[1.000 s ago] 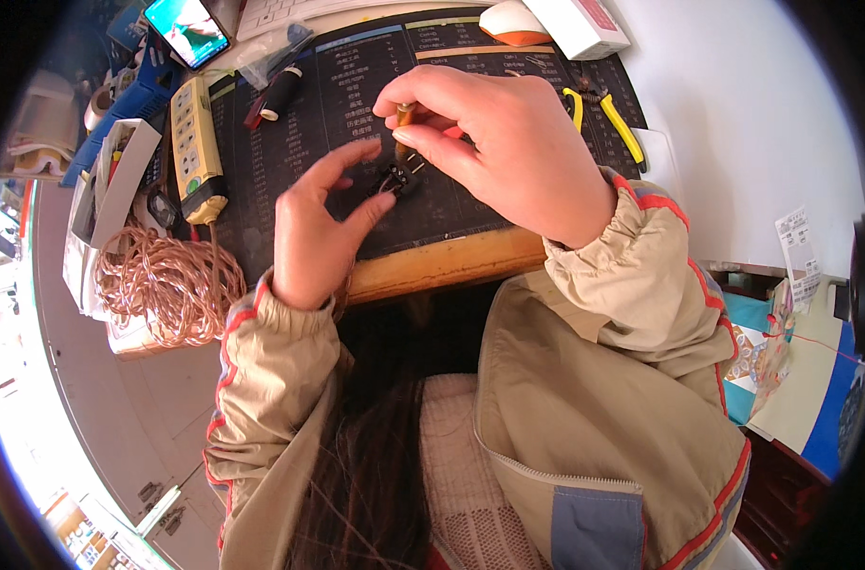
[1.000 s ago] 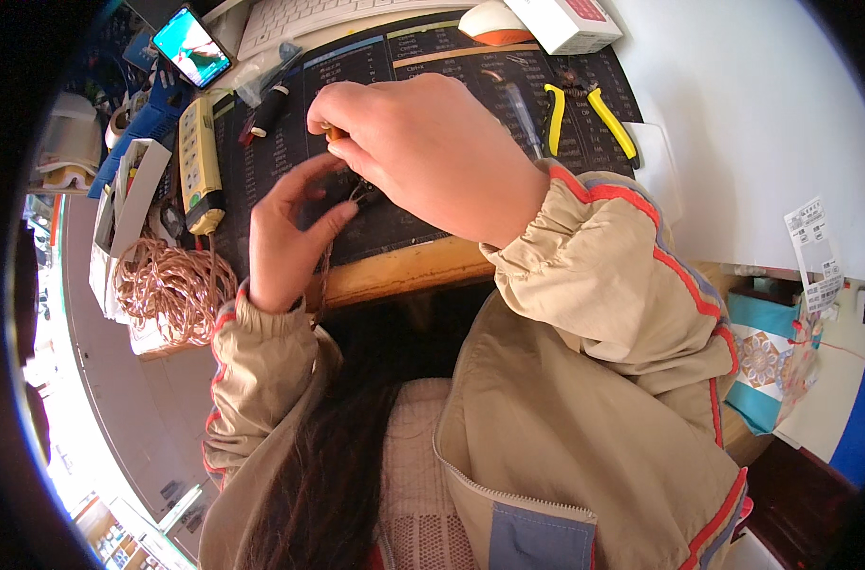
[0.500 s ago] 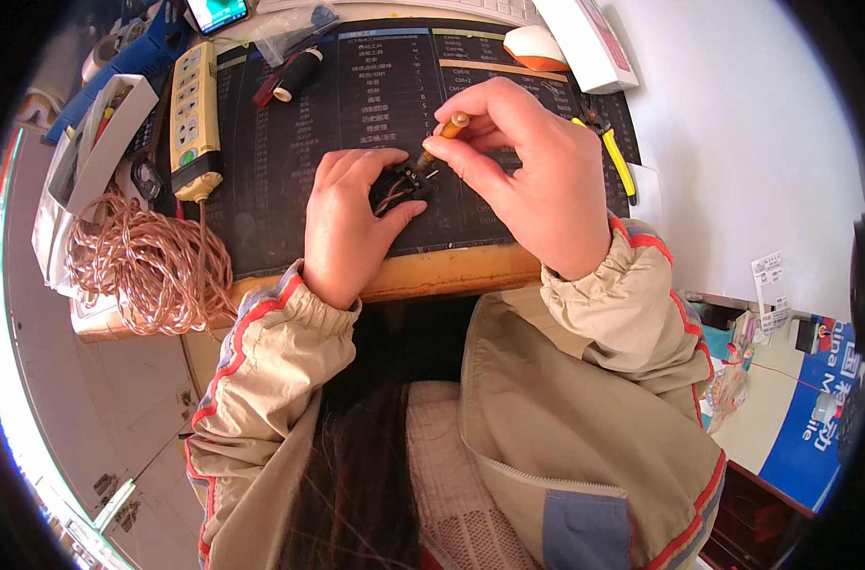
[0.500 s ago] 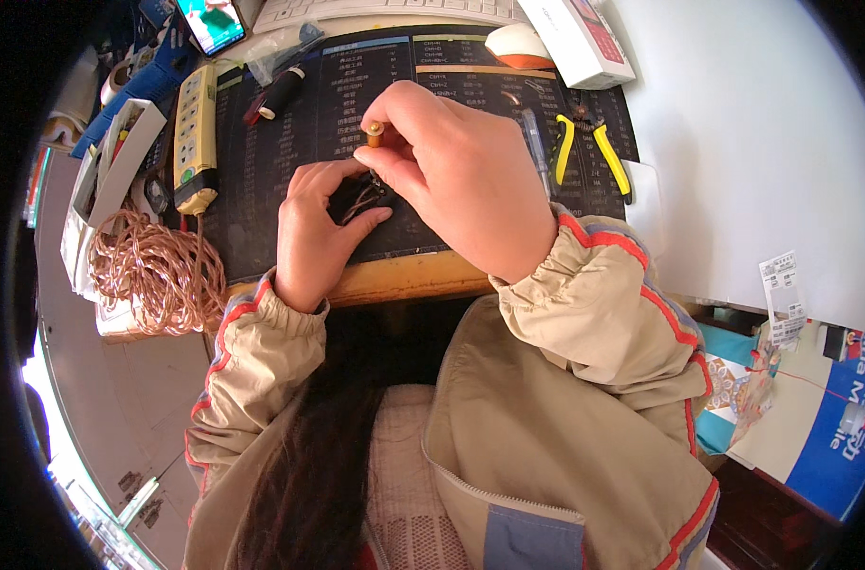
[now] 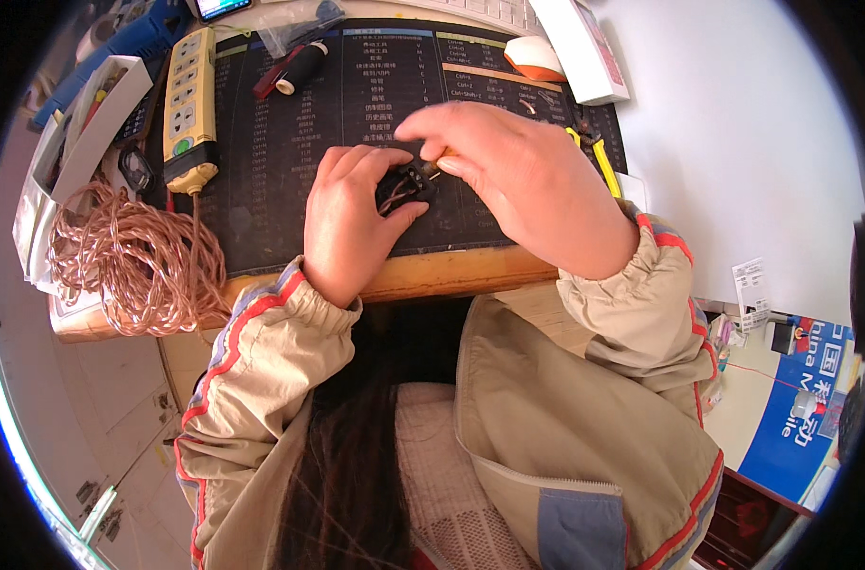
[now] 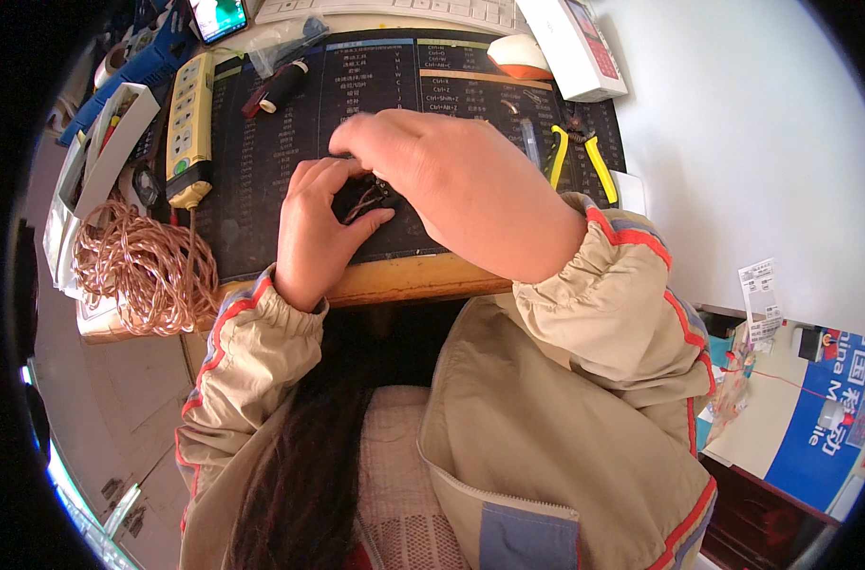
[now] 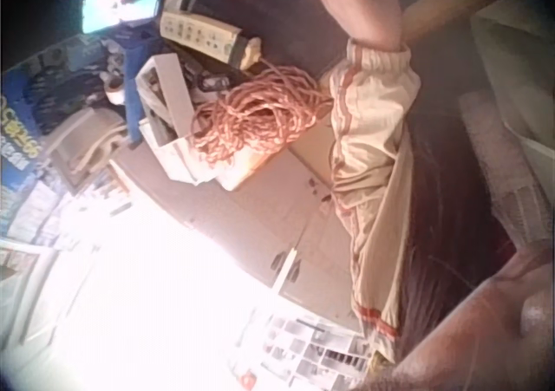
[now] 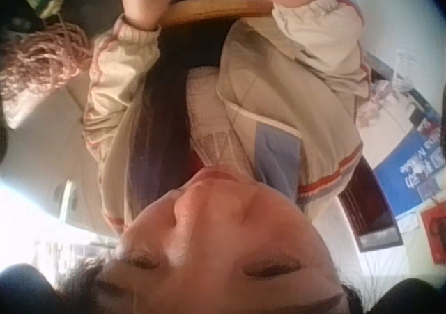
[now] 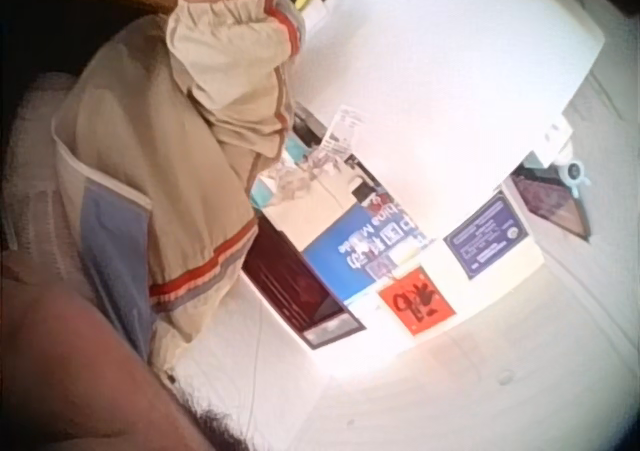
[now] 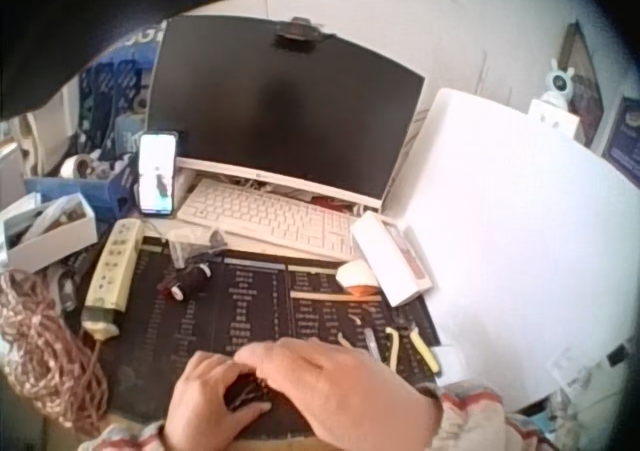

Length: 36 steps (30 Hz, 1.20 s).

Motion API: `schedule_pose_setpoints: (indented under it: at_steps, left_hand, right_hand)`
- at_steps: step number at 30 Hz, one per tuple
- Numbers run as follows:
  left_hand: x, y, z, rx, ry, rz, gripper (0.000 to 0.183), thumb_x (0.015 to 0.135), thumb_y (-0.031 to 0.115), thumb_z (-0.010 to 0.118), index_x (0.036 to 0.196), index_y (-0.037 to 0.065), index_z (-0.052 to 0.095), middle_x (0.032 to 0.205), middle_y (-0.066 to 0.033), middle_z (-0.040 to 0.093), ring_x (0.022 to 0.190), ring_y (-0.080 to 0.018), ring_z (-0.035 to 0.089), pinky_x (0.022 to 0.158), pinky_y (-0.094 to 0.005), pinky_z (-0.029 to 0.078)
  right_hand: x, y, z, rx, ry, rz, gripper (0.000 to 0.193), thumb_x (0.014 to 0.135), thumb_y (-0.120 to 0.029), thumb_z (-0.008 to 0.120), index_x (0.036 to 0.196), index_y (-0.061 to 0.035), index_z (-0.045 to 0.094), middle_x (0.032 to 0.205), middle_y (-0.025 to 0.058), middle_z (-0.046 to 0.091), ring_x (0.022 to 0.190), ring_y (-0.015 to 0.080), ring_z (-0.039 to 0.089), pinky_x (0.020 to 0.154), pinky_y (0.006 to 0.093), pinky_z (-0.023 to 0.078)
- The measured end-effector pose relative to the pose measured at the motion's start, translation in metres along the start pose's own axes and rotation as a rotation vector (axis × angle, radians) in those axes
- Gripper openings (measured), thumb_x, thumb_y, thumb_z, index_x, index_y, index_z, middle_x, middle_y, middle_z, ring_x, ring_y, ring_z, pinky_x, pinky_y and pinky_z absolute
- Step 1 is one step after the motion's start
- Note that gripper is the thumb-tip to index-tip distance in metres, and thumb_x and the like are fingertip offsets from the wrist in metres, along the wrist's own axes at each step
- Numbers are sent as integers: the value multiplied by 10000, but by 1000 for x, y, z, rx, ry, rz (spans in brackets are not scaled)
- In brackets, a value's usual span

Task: The person assembles a small black electrical connector by inserting wires and tightening screws with a screwdriver. They repeatedly adjust the wires and use a screwdriver to secure the connections inside the connector housing.

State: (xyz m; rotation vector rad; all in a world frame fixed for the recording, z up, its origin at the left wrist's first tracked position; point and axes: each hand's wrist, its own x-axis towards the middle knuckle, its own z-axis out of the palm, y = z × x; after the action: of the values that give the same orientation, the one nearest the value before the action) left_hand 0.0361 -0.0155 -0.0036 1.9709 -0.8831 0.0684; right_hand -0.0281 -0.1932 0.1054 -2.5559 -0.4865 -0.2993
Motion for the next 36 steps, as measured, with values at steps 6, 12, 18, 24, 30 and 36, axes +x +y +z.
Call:
schedule_pose_setpoints:
  at_steps: [6, 12, 18, 24, 30, 36]
  left_hand:
    - [0, -1, -1, 19, -11, -4, 448, 685, 89, 884, 1105, 49, 733, 1036, -103, 714, 1011, -348, 619, 909, -429, 527]
    - [-1, -1, 1, 9, 15, 14, 442, 683, 90, 884, 1096, 47, 733, 1022, -100, 713, 1001, -346, 620, 903, -428, 529]
    - [-1, -2, 0, -10, -16, -9, 440, 698, 87, 883, 1105, 39, 724, 1037, -114, 715, 1015, -360, 612, 915, -432, 515]
    - [-1, -2, 0, -7, -17, -4, 439, 696, 82, 881, 1105, 44, 725, 1018, -109, 710, 1002, -356, 610, 902, -434, 513]
    - [-2, -3, 2, 8, -11, 2, 436, 694, 82, 882, 1099, 43, 725, 1015, -113, 708, 998, -357, 611, 900, -432, 515]
    - [0, -3, 1, 4, -9, 11, 428, 695, 82, 879, 1093, 43, 726, 1013, -112, 706, 990, -355, 612, 896, -435, 518]
  right_hand:
    - [4, -3, 5, -333, -27, 102, 245, 917, -21, 724, 1141, -58, 632, 986, 95, 720, 884, 285, 722, 747, 355, 570]
    - [5, -8, 10, -12, 53, 185, 199, 916, -89, 769, 1058, -57, 633, 891, 85, 718, 779, 272, 705, 679, 357, 546]
    - [5, -7, 5, -118, 80, 35, 213, 930, -38, 755, 1109, -53, 640, 941, 92, 734, 773, 219, 740, 695, 286, 578]
    - [1, -6, 13, -35, 85, 201, 210, 935, -8, 736, 1121, -57, 651, 957, 68, 736, 825, 198, 751, 720, 294, 579]
    - [3, 1, 2, 15, 117, -85, 164, 923, -40, 766, 1052, -48, 666, 907, 59, 716, 759, 179, 714, 671, 287, 549]
    - [-2, -3, 9, -66, 111, 229, 168, 909, -65, 789, 1025, -43, 670, 871, 43, 704, 697, 144, 663, 625, 263, 507]
